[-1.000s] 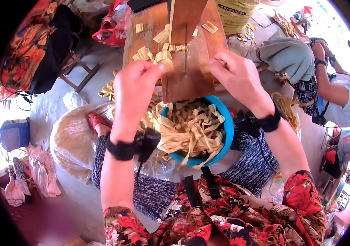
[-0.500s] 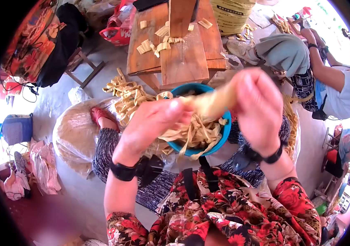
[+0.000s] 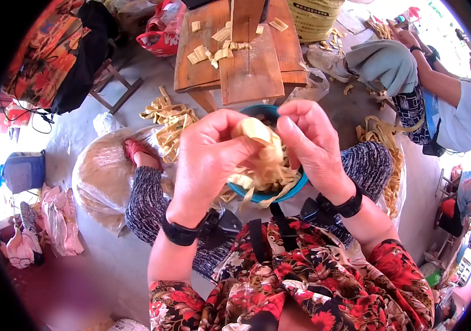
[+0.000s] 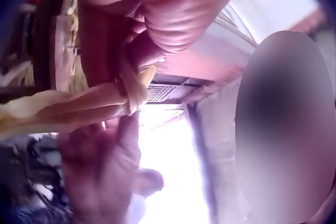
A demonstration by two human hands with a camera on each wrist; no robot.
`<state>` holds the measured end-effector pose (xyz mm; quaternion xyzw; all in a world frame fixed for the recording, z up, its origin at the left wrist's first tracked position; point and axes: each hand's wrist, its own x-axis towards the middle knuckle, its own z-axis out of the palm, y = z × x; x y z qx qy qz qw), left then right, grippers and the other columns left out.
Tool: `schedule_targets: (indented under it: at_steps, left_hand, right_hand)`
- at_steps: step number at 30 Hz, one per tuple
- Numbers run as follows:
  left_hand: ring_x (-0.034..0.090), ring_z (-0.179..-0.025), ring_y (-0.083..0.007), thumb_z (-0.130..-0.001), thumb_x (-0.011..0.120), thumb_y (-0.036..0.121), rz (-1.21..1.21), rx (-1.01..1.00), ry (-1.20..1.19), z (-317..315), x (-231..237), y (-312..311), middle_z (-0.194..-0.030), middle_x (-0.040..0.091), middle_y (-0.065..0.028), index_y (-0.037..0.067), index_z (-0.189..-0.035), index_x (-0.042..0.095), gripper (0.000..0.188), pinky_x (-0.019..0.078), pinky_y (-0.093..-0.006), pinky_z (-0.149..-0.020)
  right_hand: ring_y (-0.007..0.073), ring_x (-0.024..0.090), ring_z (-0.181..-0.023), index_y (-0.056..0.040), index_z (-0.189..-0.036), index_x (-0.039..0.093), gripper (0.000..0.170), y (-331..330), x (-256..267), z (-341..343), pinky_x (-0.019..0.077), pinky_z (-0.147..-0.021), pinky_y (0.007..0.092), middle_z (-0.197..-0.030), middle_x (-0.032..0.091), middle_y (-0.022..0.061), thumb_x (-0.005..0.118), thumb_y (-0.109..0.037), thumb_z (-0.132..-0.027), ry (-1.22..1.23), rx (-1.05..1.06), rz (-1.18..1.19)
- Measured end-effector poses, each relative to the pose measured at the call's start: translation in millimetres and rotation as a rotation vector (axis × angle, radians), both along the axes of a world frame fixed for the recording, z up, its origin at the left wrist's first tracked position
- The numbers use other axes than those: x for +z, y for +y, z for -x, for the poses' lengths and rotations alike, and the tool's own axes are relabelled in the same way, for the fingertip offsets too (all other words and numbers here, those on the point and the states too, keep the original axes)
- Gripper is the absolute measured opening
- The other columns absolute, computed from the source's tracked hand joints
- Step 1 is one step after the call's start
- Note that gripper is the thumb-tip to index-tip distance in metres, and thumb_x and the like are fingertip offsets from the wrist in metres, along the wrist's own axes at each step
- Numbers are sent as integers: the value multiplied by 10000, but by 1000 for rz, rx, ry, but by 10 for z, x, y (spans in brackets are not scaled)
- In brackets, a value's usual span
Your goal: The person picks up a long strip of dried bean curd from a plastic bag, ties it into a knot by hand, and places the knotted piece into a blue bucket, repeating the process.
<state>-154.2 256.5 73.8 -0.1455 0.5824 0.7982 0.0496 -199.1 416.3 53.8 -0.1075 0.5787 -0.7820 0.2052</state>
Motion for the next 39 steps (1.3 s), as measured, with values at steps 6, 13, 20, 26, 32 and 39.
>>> schedule_targets:
  at_steps: [6,13,20,26,32,39]
  left_hand:
    - [559,-718,-45,-781,572,-29,322,-41,190,-38,-59,125,-828,625,-28,4,-995,582,217,473,-208,-636]
    - [618,-761,-174,-839,523,137,-311,-2,-29,-37,-231,53,-863,615,-81,9,-1049,510,246,497,-264,-692]
    - [619,-749,-137,-916,469,330,-352,-13,33,-68,-102,18,-874,631,-68,-7,-1010,574,366,485,-255,-721]
    - [538,-690,-44,-893,533,210,-165,-29,-28,-116,-147,76,-767,609,-6,12,-915,591,207,417,-178,-605]
    - [447,-411,-85,-880,541,280,-457,-292,-177,-130,-99,34,-661,577,-50,6,-915,584,279,309,-183,-361]
    - [463,-513,-15,-886,561,239,149,-72,7,-142,-56,218,-652,550,29,34,-921,605,213,347,-166,-443]
  right_hand:
    - [-2,434,-501,-26,-1193,431,379,55,123,-84,336,-421,142,-870,582,47,564,-34,-838,-15,14,-150]
    - [17,373,-390,-26,-1247,414,396,190,255,-17,278,-364,146,-748,585,16,519,-14,-865,-492,372,455]
    - [73,513,-490,-15,-1191,427,335,124,359,0,408,-437,168,-900,589,83,503,-1,-864,-110,111,-1]
    - [154,599,-549,6,-1195,409,347,152,108,51,473,-491,233,-925,594,111,516,-24,-866,-436,218,342]
    - [40,483,-494,-11,-1137,455,276,134,282,27,406,-459,179,-887,603,65,531,-73,-880,-186,191,-42]
    - [-6,423,-577,-6,-848,559,213,279,371,24,343,-482,156,-699,535,-26,555,-214,-891,61,257,-467]
